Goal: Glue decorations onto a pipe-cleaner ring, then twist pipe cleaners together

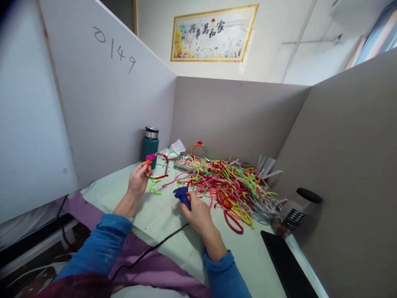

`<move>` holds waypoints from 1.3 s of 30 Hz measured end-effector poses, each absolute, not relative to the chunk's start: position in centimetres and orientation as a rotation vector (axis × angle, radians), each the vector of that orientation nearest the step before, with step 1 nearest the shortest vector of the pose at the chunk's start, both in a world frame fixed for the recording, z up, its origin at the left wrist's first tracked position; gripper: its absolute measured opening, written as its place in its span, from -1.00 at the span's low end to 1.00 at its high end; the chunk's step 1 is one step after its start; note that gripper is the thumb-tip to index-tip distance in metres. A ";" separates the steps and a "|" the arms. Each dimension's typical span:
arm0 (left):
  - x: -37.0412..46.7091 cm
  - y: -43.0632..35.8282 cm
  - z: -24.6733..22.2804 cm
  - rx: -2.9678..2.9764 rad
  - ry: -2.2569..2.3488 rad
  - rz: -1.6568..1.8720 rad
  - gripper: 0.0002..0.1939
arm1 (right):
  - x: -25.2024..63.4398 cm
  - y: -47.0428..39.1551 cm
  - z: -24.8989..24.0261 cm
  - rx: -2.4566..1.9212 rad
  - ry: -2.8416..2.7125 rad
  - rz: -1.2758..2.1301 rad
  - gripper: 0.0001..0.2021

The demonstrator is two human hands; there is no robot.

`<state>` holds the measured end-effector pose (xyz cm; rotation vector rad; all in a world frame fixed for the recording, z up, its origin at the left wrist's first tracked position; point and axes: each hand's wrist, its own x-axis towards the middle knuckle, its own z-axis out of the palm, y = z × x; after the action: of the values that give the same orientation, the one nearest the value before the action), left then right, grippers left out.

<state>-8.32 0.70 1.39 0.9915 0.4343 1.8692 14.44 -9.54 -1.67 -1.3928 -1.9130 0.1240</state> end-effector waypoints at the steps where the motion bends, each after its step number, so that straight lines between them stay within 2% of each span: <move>1: -8.4 0.7 1.4 1.000 0.433 1.877 -0.80 | 14.4 -9.3 -1.6 -1.310 -1.820 0.225 -0.67; 4: -8.1 0.6 1.4 1.033 0.443 1.882 -0.77 | 14.2 -8.9 -1.2 -1.060 -1.453 0.633 -0.60; 7: -7.6 0.6 1.2 1.080 0.469 1.854 -0.71 | 14.1 -9.1 -0.6 -0.920 -1.154 1.012 -0.64; 10: -7.0 0.7 0.8 1.142 0.519 1.815 -0.69 | 14.2 -9.5 -0.1 -0.882 -0.996 1.170 -0.71; 17: -5.7 0.7 0.5 1.167 0.592 1.693 -0.66 | 14.5 -9.8 0.6 -0.676 -0.948 1.111 -0.74; 23: -4.9 1.1 0.0 1.217 0.608 1.606 -0.65 | 14.4 -9.3 0.1 -0.831 -0.949 1.009 -0.71; 32: -4.4 1.4 -0.3 1.244 0.559 1.487 -0.79 | 14.2 -9.1 -0.4 -0.889 -1.141 0.857 -0.69; 39: -4.1 0.8 -0.3 1.431 0.480 1.386 -0.59 | 13.2 -9.2 -0.9 -0.979 -1.300 0.820 -0.70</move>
<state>-4.10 0.76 -0.32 1.4308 0.4796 1.3860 13.22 -9.17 -0.86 -0.9795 -1.2995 0.8195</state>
